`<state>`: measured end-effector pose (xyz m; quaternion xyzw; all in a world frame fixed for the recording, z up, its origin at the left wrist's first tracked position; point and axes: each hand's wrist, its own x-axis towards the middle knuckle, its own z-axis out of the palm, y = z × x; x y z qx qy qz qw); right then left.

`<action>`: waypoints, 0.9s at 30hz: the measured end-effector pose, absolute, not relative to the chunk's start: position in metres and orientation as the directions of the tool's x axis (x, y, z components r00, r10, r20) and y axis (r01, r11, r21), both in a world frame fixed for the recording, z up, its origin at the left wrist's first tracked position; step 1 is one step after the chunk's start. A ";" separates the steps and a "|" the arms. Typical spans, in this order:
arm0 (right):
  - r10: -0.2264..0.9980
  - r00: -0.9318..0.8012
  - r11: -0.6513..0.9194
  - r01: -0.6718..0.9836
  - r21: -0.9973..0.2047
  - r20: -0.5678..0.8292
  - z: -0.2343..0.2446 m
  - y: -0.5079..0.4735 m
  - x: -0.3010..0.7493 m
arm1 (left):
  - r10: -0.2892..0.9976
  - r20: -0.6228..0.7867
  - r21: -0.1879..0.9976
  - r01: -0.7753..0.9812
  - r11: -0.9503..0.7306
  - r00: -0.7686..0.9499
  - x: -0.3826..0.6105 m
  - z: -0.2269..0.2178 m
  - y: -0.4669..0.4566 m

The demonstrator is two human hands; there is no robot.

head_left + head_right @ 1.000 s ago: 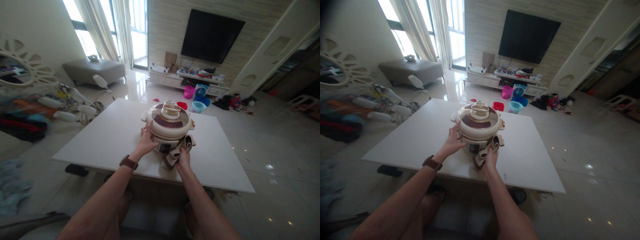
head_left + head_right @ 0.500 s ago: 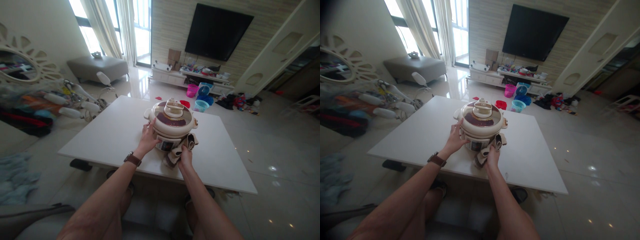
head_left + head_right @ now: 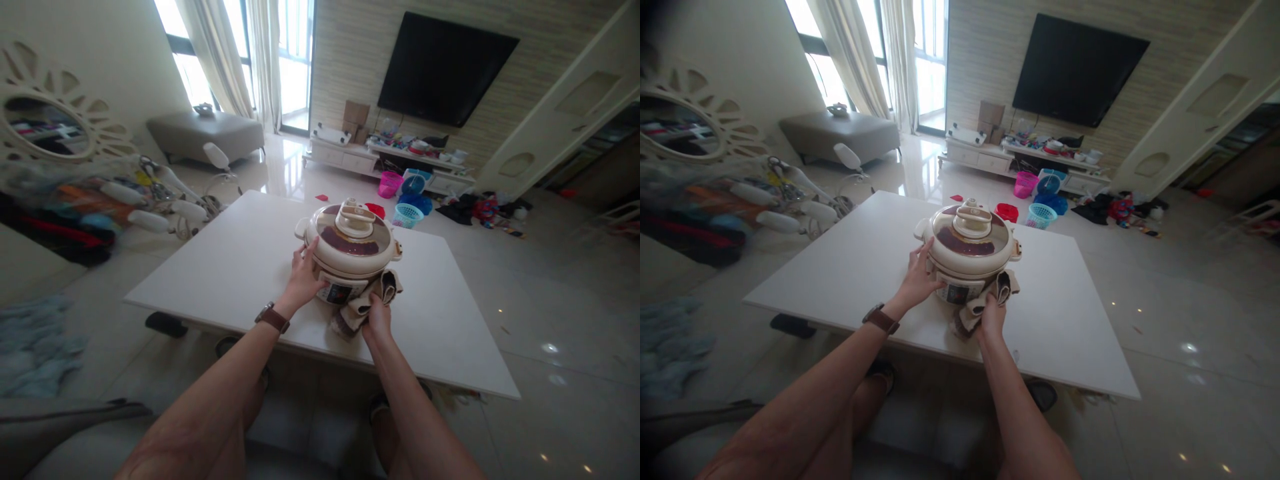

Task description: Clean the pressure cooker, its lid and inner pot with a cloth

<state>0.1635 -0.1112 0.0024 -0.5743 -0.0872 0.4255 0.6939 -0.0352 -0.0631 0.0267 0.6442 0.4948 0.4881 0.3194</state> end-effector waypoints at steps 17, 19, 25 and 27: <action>0.691 0.723 0.035 -0.036 -0.999 -0.002 0.005 -0.100 0.188 | 0.954 0.297 0.913 0.284 -0.294 0.032 -0.033 0.036 -0.064; 0.692 0.719 -0.004 -0.094 -0.996 -0.071 0.002 -0.095 0.190 | 0.955 0.293 0.910 0.292 -0.293 0.044 -0.034 0.038 -0.065; 0.701 0.711 0.021 -0.098 -0.995 -0.055 -0.019 -0.116 0.157 | 0.959 0.282 0.916 0.289 -0.280 0.034 -0.033 0.036 -0.065; 0.708 0.704 0.021 -0.093 -0.995 -0.051 -0.018 -0.119 0.156 | 0.955 0.296 0.913 0.285 -0.292 0.031 -0.032 0.034 -0.064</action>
